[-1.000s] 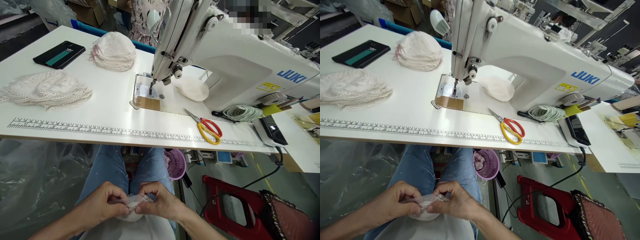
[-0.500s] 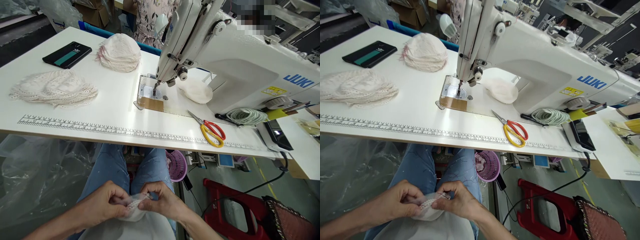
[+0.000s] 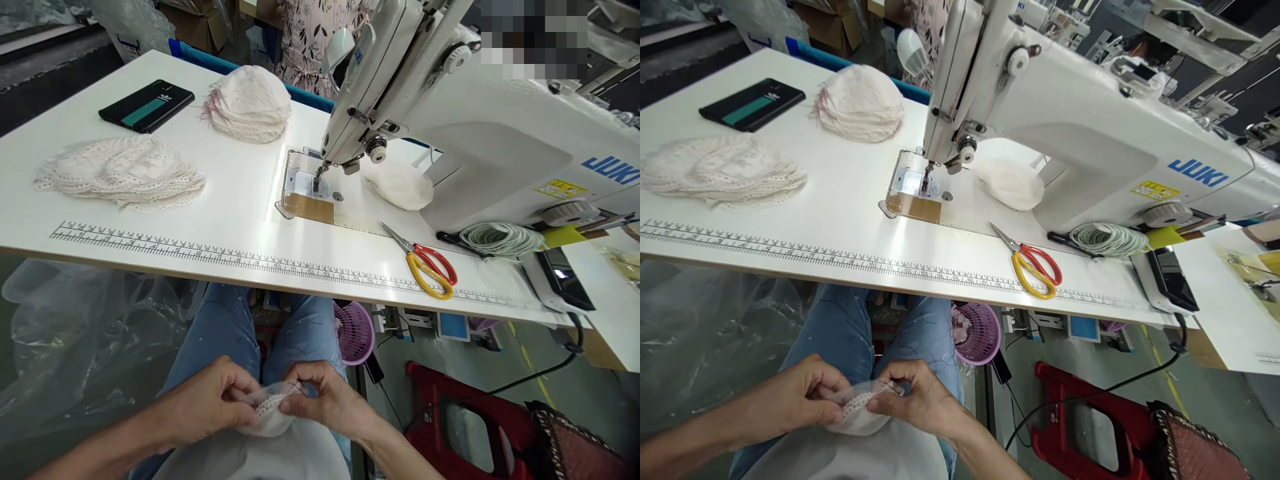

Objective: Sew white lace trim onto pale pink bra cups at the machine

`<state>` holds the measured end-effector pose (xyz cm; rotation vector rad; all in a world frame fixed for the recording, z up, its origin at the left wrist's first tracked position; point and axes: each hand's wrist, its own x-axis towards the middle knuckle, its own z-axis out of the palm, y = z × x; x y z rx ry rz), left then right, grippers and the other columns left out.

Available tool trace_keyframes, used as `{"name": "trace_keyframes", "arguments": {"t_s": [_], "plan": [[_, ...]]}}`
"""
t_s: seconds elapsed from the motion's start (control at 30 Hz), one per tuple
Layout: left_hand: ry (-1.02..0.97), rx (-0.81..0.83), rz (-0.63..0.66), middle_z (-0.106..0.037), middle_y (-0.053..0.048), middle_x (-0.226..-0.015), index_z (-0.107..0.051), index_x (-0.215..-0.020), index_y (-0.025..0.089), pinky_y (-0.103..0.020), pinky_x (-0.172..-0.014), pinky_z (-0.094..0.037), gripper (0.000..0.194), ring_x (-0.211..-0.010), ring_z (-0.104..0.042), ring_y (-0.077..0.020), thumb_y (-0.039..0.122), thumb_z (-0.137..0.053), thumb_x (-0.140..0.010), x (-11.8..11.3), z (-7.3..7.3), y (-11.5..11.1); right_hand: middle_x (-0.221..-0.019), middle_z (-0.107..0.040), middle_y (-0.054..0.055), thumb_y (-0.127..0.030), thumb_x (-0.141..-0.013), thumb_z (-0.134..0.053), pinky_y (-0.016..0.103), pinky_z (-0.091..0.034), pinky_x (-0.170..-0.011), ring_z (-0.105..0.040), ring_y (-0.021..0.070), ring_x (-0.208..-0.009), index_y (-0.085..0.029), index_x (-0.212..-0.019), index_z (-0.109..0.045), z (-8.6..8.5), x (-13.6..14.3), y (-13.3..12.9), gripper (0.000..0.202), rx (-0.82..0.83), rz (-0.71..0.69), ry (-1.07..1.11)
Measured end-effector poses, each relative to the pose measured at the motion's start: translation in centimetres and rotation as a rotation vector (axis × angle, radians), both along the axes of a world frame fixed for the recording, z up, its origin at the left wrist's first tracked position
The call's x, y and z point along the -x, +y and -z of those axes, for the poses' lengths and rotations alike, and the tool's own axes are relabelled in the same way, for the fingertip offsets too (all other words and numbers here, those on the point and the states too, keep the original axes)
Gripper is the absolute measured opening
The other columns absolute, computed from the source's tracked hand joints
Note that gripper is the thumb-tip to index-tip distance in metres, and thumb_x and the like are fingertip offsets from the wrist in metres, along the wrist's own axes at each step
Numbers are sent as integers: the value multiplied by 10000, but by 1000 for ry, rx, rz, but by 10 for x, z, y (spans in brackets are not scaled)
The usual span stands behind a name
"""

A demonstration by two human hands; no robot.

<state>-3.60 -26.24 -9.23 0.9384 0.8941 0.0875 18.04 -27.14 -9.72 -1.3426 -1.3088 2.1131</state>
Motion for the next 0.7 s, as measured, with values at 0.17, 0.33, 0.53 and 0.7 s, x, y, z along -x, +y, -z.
{"name": "trace_keyframes", "arguments": {"t_s": [0.17,0.33,0.53,0.7], "plan": [[-5,-21,-2,-353,62,-560,-661,-698,130,-236,-502,-156,123,-556,-261,-94,242,-614,-674,-1,-5,2,-617,-472,-39,-499,-646,-757,228,-277,-538,-374,90,-583,-137,-691,-630,0,3,0,386,27,-3,-4],[13,-64,-7,-279,82,-538,-620,-635,147,-232,-486,-154,138,-531,-230,-86,275,-664,-665,-3,-3,2,-603,-448,-47,-495,-667,-741,225,-257,-524,-349,82,-571,-137,-696,-614,3,3,-1,381,22,-9,3],[60,-72,-28,-268,87,-517,-595,-604,147,-234,-482,-151,200,-520,-233,-84,322,-673,-663,-6,5,1,-596,-442,-51,-530,-653,-743,225,-263,-524,-355,82,-572,-140,-684,-612,3,5,0,413,32,-3,8],[90,-86,-31,-316,80,-494,-621,-598,140,-236,-479,-155,205,-501,-255,-83,329,-661,-667,-5,5,1,-618,-488,-45,-499,-634,-769,225,-288,-548,-386,89,-591,-137,-707,-640,3,3,1,391,18,-20,-6]]}}
